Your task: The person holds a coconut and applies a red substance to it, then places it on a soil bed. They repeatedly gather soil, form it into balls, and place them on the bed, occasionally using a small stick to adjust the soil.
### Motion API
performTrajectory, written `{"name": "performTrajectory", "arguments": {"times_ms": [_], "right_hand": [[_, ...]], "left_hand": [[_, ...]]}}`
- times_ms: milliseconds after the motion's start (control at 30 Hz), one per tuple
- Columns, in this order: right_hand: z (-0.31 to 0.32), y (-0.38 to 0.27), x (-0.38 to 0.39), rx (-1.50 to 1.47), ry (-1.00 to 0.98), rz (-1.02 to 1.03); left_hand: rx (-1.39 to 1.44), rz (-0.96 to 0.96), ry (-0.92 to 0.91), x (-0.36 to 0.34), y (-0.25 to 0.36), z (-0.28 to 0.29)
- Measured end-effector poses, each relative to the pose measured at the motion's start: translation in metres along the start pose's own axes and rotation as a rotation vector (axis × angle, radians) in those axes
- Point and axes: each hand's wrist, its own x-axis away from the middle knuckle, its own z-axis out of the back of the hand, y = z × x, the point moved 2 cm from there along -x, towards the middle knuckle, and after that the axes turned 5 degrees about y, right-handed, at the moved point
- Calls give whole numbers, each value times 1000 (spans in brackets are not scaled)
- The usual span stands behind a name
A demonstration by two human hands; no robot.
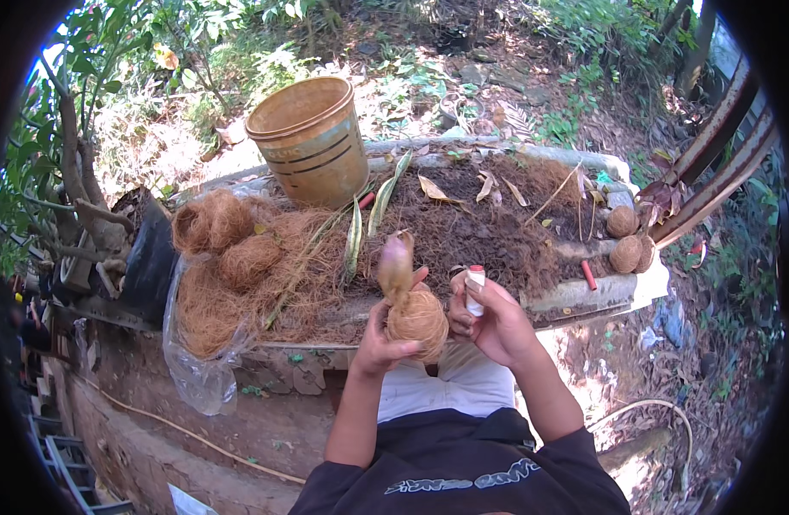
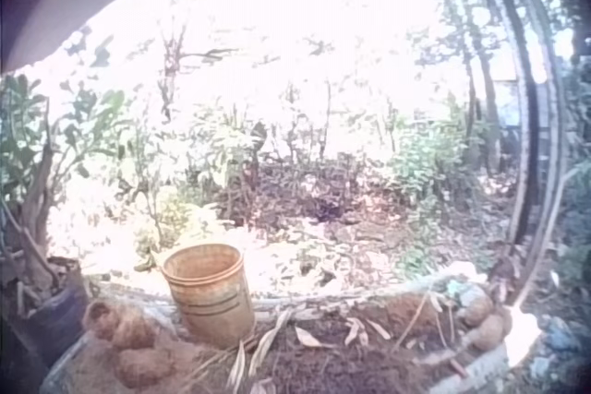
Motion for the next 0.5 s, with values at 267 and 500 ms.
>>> {"name": "performTrajectory", "arguments": {"times_ms": [267,500], "right_hand": [[-9,2,-2,201,210,259],[-22,-17,-1,671,197,328]], "left_hand": [[-15,-9,344,-11,-9,-33],[-464,-67,392,-6,-10,-27]]}}
